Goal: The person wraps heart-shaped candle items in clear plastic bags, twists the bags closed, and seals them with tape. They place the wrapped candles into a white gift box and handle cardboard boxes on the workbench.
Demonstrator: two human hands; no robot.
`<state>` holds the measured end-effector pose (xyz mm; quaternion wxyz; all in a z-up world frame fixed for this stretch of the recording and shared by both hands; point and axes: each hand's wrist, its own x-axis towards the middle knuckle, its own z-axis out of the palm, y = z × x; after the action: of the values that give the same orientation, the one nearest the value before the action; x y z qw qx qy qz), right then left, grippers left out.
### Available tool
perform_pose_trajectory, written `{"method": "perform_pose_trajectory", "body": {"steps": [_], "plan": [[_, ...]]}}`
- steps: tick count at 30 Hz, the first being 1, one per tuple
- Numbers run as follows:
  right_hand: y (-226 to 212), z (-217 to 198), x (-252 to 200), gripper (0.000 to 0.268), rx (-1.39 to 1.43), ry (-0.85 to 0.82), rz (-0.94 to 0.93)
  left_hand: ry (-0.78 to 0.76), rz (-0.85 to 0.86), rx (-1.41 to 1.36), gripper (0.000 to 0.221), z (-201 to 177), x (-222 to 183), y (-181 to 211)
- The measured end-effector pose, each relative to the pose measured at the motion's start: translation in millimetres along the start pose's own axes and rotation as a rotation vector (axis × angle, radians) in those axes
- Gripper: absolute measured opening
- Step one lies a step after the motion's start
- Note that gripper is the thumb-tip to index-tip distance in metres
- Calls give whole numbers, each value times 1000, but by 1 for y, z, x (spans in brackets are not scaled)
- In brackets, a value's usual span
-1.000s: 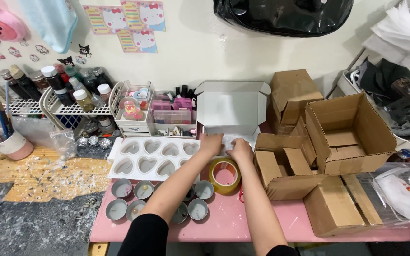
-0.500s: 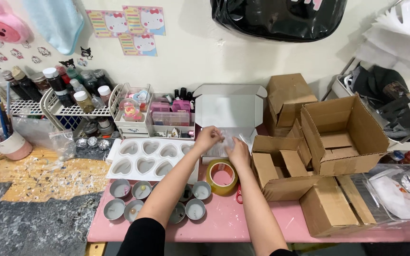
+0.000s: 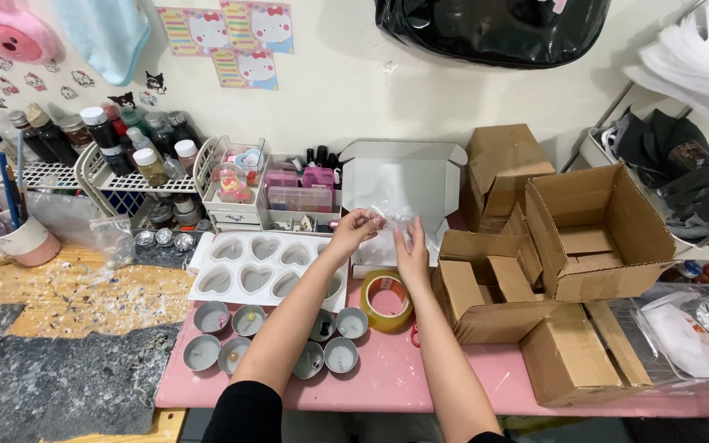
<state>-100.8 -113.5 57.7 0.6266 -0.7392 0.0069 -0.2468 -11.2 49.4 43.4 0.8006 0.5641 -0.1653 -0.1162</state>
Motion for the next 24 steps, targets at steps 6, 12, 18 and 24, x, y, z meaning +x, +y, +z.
{"method": "perform_pose_trajectory", "body": {"steps": [6, 12, 18, 24], "plan": [[7, -2, 9, 43, 427, 47, 76, -124, 163, 95, 15, 5, -16, 16], [-41, -13, -15, 10, 729, 66, 157, -101, 194, 215, 14, 12, -50, 55], [-65, -28, -49, 10, 580, -72, -74, -60, 187, 240, 16, 18, -97, 81], [-107, -47, -91, 29, 444, -162, 176, -81, 192, 177, 26, 40, -174, 111]]}}
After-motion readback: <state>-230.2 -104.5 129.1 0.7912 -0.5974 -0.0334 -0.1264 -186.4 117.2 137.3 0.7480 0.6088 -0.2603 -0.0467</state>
